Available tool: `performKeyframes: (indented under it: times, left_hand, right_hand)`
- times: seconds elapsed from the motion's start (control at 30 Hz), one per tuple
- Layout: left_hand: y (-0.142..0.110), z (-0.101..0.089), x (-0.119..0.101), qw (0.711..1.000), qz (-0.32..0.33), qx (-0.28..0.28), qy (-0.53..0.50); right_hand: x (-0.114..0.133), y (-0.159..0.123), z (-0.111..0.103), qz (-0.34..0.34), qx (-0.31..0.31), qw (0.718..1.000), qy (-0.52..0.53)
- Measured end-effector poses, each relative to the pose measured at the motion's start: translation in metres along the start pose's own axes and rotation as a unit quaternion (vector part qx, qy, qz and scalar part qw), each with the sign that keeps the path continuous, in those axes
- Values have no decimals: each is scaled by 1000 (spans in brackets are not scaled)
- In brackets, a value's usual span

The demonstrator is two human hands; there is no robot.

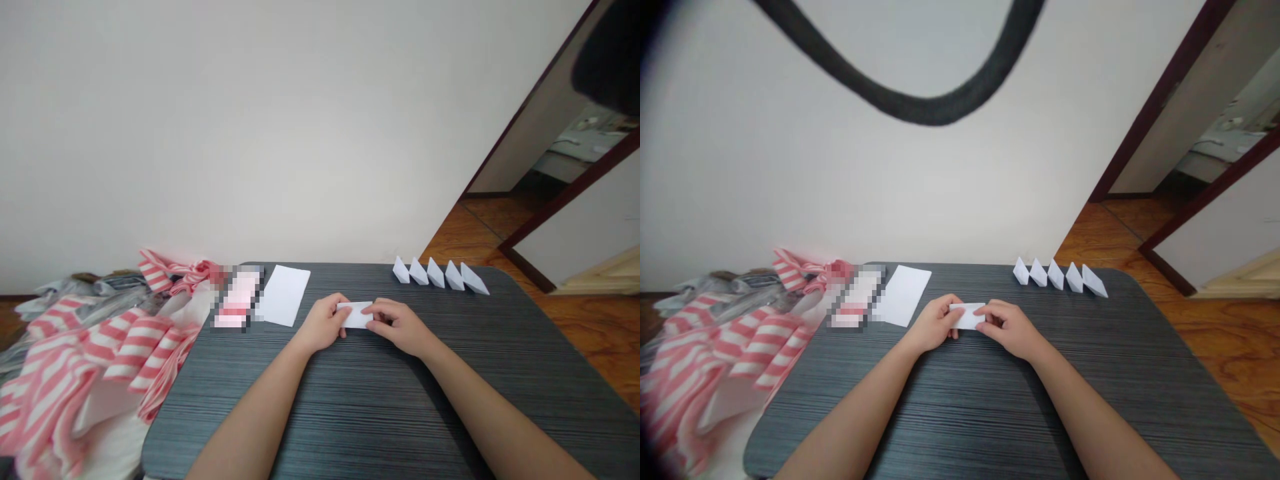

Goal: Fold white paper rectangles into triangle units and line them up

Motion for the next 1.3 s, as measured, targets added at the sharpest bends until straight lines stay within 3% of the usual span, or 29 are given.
performKeyframes:
  times: [0.23,0.43,0.7,1.0,1.3]
  left_hand:
    - [-2,5,-6,999,13,26,38]
    - [-3,8,-11,997,33,40,54]
    - [-1,9,-10,998,25,34,-41]
    - [2,-2,-10,999,46,-19,-20]
    - [1,2,-11,998,51,-1,-25]
  right_hand:
    - [9,1,-11,-44,-76,996,-22]
    - [10,4,3,-43,-15,998,-44]
    - [4,4,2,-10,-32,995,-96]
    - [9,0,5,-23,16,998,-49]
    - [10,1,-3,-18,-26,998,-46]
Point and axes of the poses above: each hand's wrist, its own y-axis towards the middle knuckle, its own z-axis out of the palm, x = y × z, the point moved 9 cm from there along y, towards the middle knuckle, and after that the axes turned 5 degrees about y, right-handed, at the moved point
